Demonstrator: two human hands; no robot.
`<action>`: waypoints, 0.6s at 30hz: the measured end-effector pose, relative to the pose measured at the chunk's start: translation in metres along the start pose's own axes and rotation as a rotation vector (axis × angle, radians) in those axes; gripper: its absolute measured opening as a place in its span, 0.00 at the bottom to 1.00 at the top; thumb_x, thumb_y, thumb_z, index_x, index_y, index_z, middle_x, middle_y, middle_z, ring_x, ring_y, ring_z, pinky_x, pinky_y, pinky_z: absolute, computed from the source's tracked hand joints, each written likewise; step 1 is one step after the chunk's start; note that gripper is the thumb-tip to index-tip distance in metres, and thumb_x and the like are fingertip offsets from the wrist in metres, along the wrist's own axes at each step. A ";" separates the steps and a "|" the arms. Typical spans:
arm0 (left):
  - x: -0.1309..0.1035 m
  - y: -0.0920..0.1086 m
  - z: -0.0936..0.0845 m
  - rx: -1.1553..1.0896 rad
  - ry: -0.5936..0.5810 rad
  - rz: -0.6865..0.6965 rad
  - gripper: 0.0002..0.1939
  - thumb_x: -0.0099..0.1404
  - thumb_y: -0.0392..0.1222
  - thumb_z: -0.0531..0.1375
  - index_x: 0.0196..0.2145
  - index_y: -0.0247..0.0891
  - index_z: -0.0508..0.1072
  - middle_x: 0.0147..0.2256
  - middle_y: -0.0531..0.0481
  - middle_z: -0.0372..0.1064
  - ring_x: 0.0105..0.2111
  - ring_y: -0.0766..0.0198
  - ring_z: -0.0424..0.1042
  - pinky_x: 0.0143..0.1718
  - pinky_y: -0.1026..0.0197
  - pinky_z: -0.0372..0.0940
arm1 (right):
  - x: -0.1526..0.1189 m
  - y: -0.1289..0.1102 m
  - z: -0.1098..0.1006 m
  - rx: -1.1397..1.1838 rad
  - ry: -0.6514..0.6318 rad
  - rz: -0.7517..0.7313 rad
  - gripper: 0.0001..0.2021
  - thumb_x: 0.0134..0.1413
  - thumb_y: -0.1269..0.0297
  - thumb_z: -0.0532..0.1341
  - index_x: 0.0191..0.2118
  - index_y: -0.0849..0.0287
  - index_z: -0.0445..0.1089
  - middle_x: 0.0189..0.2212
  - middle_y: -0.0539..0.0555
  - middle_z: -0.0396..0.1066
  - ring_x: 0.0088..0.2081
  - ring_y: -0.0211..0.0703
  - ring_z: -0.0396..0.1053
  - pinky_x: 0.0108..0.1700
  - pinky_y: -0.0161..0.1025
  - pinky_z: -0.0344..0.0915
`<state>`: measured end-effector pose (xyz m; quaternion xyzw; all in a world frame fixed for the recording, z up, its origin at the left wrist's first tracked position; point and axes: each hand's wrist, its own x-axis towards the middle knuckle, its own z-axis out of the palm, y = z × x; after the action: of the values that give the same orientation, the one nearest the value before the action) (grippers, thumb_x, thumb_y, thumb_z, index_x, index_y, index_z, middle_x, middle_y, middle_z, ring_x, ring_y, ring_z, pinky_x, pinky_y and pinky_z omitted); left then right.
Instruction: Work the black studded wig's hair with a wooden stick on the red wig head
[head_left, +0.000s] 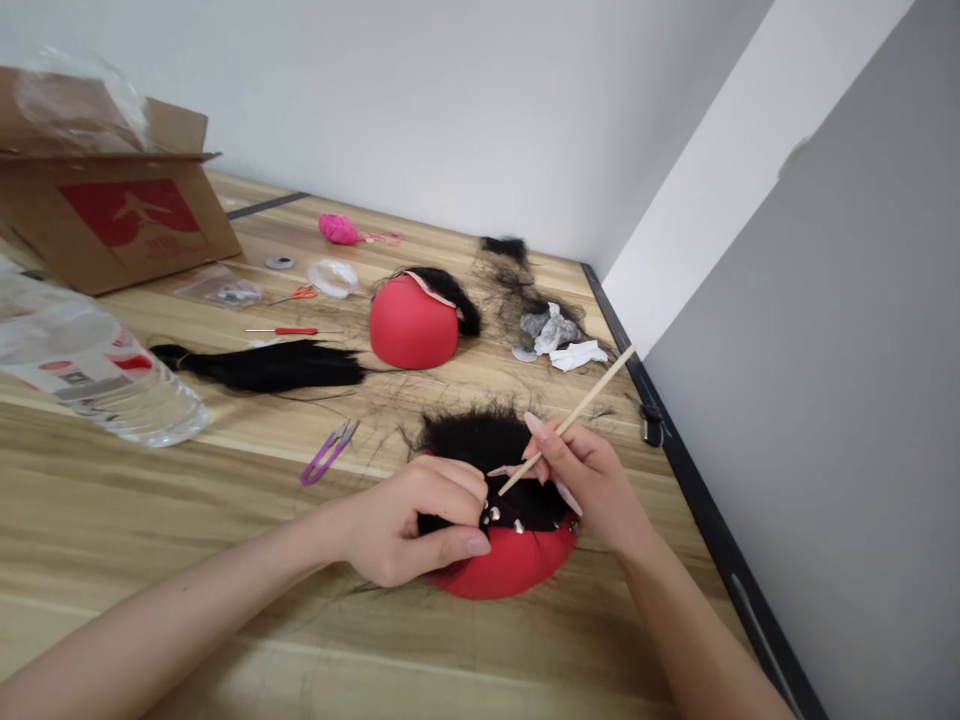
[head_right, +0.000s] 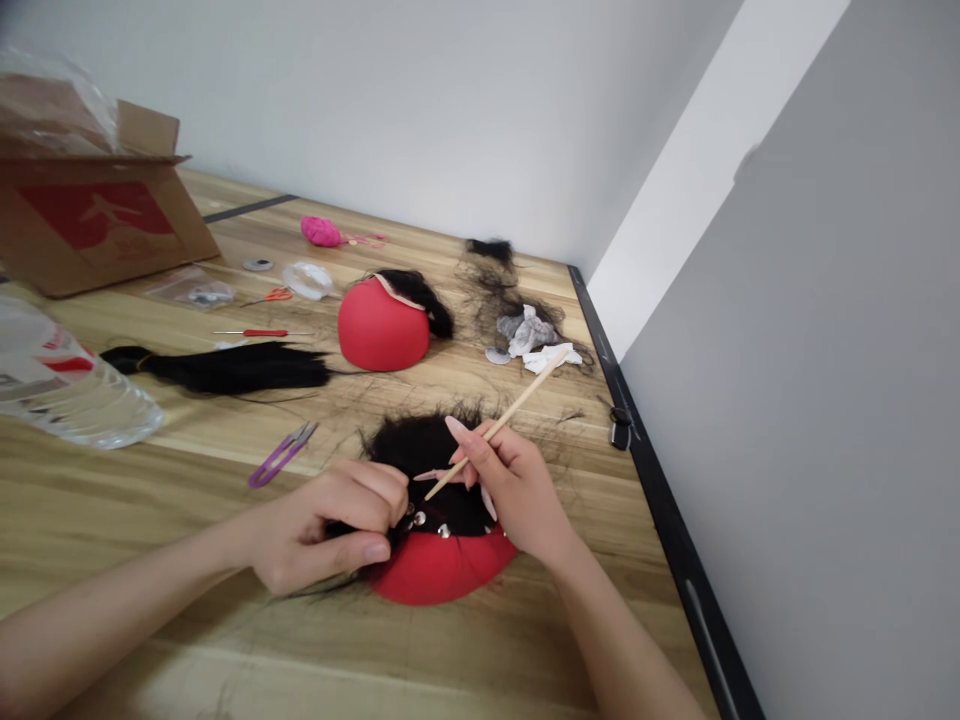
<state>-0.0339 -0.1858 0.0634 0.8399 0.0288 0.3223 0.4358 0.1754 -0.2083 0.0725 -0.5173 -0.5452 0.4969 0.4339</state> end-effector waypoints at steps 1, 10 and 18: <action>0.000 0.000 0.000 0.000 0.000 -0.005 0.18 0.70 0.38 0.53 0.23 0.40 0.52 0.20 0.54 0.51 0.24 0.64 0.54 0.28 0.59 0.52 | 0.000 0.000 0.000 0.005 -0.006 -0.007 0.22 0.57 0.43 0.62 0.26 0.58 0.68 0.18 0.45 0.62 0.18 0.31 0.54 0.20 0.32 0.50; 0.000 0.001 0.000 -0.015 0.000 0.006 0.17 0.68 0.34 0.54 0.23 0.40 0.52 0.21 0.55 0.50 0.25 0.65 0.53 0.28 0.60 0.51 | -0.001 -0.001 -0.006 0.008 -0.095 -0.038 0.23 0.60 0.44 0.60 0.27 0.59 0.68 0.20 0.44 0.61 0.18 0.29 0.52 0.20 0.30 0.52; -0.001 0.004 -0.001 0.033 -0.043 0.009 0.16 0.68 0.34 0.53 0.24 0.40 0.52 0.21 0.55 0.52 0.24 0.65 0.54 0.28 0.59 0.52 | 0.001 -0.022 -0.010 -0.221 -0.195 -0.104 0.22 0.64 0.44 0.57 0.28 0.59 0.68 0.23 0.46 0.64 0.20 0.30 0.60 0.21 0.29 0.59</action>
<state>-0.0365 -0.1878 0.0667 0.8538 0.0209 0.3054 0.4211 0.1827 -0.2055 0.0957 -0.4821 -0.6623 0.4586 0.3445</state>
